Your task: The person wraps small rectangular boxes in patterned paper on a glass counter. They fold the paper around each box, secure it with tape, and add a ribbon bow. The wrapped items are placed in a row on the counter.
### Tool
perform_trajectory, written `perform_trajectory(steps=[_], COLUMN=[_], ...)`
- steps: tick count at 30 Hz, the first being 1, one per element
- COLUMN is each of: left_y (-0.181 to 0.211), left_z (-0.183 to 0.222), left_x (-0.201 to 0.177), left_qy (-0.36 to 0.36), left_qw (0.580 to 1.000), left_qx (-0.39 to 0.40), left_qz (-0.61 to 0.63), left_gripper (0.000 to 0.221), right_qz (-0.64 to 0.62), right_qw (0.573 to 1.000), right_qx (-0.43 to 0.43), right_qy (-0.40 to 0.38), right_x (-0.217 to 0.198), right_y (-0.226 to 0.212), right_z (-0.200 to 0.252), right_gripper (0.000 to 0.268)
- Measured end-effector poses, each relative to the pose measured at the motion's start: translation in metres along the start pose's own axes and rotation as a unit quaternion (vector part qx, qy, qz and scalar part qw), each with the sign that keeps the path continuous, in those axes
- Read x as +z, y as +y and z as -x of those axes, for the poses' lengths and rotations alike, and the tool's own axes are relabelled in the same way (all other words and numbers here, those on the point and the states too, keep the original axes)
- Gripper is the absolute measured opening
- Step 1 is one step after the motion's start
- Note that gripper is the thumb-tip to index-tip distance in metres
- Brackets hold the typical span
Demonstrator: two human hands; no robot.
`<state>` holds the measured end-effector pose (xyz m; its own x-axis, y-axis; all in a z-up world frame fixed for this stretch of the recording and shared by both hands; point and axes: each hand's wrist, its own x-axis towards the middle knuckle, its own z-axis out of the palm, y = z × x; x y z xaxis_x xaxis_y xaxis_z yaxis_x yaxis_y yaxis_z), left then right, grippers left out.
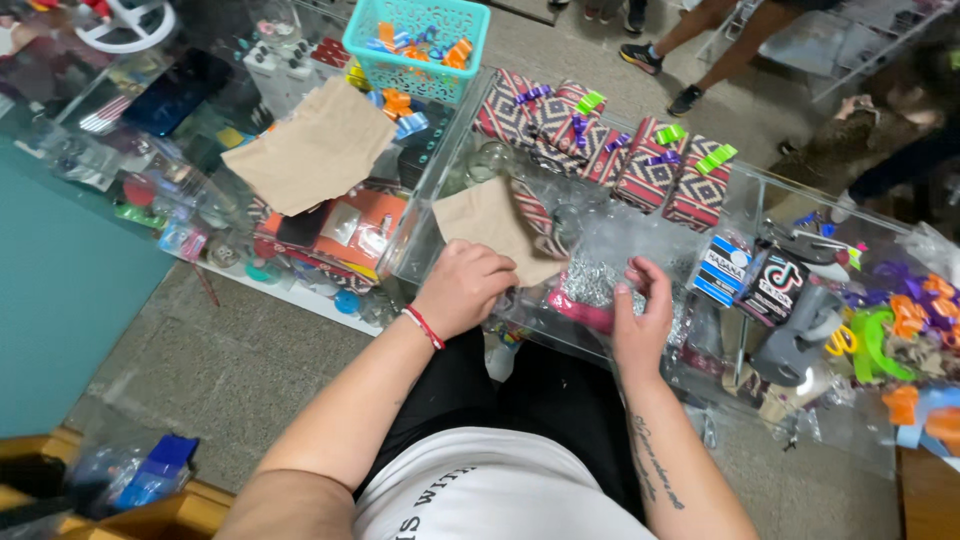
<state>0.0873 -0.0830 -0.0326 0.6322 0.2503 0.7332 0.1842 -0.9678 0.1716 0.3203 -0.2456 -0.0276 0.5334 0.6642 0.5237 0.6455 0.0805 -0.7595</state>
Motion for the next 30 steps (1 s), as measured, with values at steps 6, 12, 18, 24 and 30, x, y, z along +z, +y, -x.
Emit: perform_trajectory(steps=[6, 12, 18, 24, 30], left_y=[0.002, 0.006, -0.028, -0.009, -0.011], left_z=[-0.002, -0.015, -0.004, -0.034, -0.032], left_x=[0.008, -0.005, 0.025, -0.004, -0.001], left_qy=[-0.103, -0.16, -0.123, -0.161, -0.158], left_qw=[0.993, 0.982, 0.984, 0.934, 0.922], left_qx=[0.011, -0.037, -0.128, -0.301, -0.331], left_qz=[0.061, 0.095, 0.035, 0.11, 0.122], left_gripper=[0.005, 0.014, 0.024, 0.061, 0.042], right_qz=[0.16, 0.164, 0.177, 0.058, 0.124], right_qw=[0.961, 0.969, 0.977, 0.979, 0.987], right_qx=[-0.227, -0.183, -0.039, 0.041, -0.01], right_qy=[-0.003, -0.039, -0.113, -0.189, -0.102], right_x=[0.0, -0.007, -0.016, -0.039, -0.058], right_y=[-0.015, -0.013, 0.025, 0.013, 0.016], right_z=[0.008, 0.014, 0.017, 0.014, 0.004], right_gripper=[0.031, 0.024, 0.005, 0.015, 0.008])
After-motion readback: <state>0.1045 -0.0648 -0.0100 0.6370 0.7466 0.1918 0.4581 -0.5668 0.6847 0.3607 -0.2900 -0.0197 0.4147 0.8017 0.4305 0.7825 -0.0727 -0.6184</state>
